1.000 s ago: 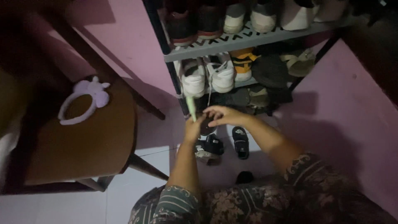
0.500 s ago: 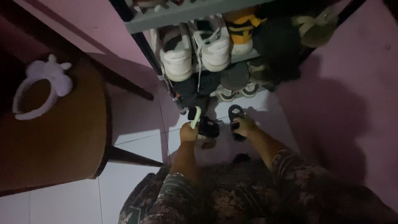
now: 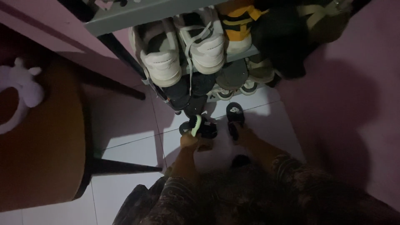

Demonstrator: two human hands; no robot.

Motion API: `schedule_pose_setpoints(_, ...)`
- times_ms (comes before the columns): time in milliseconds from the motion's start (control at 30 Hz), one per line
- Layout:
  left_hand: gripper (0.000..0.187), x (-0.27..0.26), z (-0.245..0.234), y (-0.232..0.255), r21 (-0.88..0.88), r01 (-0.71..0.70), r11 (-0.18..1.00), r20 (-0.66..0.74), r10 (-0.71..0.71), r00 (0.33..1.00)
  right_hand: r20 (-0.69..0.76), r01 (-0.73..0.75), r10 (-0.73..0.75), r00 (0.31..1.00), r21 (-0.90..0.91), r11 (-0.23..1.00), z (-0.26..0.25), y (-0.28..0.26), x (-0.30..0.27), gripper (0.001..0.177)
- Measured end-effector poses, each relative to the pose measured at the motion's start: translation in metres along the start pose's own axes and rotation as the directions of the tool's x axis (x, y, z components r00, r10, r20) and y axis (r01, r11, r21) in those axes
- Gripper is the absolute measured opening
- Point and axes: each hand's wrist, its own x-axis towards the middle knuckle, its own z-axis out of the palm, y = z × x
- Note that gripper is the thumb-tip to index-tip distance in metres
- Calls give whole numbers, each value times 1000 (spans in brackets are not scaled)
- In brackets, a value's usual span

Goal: The person cleans shoes by brushing each shoe with a handheld brush one by one, turning them over to brush different sides, and places the brush onto a shelf on the shoe rack.

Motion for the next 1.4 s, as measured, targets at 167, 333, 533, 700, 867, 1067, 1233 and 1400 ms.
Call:
schedule_pose_setpoints(167,49,10,6,10,-77,114,990,66,-109,992,-46,-153,154,987,29,988,-3,-6,19,68)
schedule_pose_setpoints(333,46,5,5,10,-48,-16,999,-11,16,1000,-216,-172,291,932,444,879,0,0,16,52)
schedule_pose_setpoints(533,45,-1,-2,5,-121,29,992,-1,-30,1000,-12,-191,196,981,173,966,6,4,7,51)
schedule_pose_setpoints(700,46,-2,-10,12,-312,90,946,36,-83,996,-8,-183,187,982,147,972,-4,2,1,46)
schedule_pose_setpoints(867,43,-12,-23,29,-192,40,981,66,-27,997,-73,-168,182,981,165,972,-12,-1,-8,41)
schedule_pose_setpoints(1067,37,-33,-40,58,-245,-155,957,-29,153,988,-225,-72,107,968,157,985,-57,-11,-17,35)
schedule_pose_setpoints(1233,37,-54,-53,78,-406,-13,914,60,41,997,-234,196,-175,956,69,978,-90,-26,-35,31)
schedule_pose_setpoints(1400,30,-79,-54,96,-613,106,783,184,11,983,168,-133,19,986,703,699,-118,-35,-71,39)
